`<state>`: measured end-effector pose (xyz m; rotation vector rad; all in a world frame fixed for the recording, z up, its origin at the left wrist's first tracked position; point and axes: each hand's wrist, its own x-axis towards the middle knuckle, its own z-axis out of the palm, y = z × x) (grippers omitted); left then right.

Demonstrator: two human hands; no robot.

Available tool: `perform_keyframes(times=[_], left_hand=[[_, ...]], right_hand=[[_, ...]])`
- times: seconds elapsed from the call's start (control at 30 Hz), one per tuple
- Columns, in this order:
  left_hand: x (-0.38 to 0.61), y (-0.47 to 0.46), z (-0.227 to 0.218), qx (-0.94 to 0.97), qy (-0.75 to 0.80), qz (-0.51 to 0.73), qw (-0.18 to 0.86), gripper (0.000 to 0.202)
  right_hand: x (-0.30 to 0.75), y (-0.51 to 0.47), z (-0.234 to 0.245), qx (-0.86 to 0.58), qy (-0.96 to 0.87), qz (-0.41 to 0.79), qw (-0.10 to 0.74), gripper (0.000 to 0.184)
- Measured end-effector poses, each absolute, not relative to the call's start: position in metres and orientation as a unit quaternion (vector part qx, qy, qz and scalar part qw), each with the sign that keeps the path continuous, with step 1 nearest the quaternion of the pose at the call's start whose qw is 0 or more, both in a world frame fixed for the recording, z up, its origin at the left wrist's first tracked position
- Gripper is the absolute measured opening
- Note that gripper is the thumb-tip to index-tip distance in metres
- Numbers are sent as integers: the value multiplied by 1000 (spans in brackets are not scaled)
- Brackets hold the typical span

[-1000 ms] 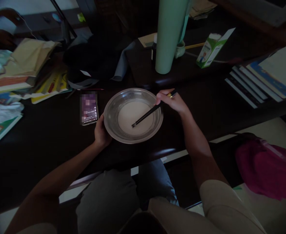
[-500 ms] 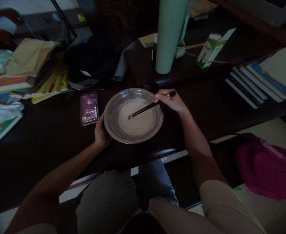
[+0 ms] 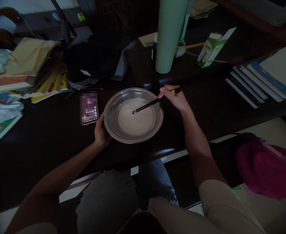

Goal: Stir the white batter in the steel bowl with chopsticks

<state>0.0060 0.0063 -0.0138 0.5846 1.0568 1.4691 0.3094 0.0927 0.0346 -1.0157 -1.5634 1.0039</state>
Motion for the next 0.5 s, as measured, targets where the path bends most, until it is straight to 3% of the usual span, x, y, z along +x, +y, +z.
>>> perform_keyframes(times=[0.07, 0.27, 0.43, 0.5], left_hand=[[6, 6, -14, 249, 453, 629, 581, 27], [7, 6, -13, 227, 459, 633, 581, 26], [8, 7, -12, 216, 458, 637, 582, 27], [8, 7, -13, 222, 460, 638, 577, 26]], right_hand=[[311, 93, 34, -416, -631, 419, 503, 41], [306, 91, 35, -379, -685, 458, 422, 35], [312, 95, 31, -415, -635, 421, 497, 39], [313, 95, 30, -407, -638, 431, 492, 41]])
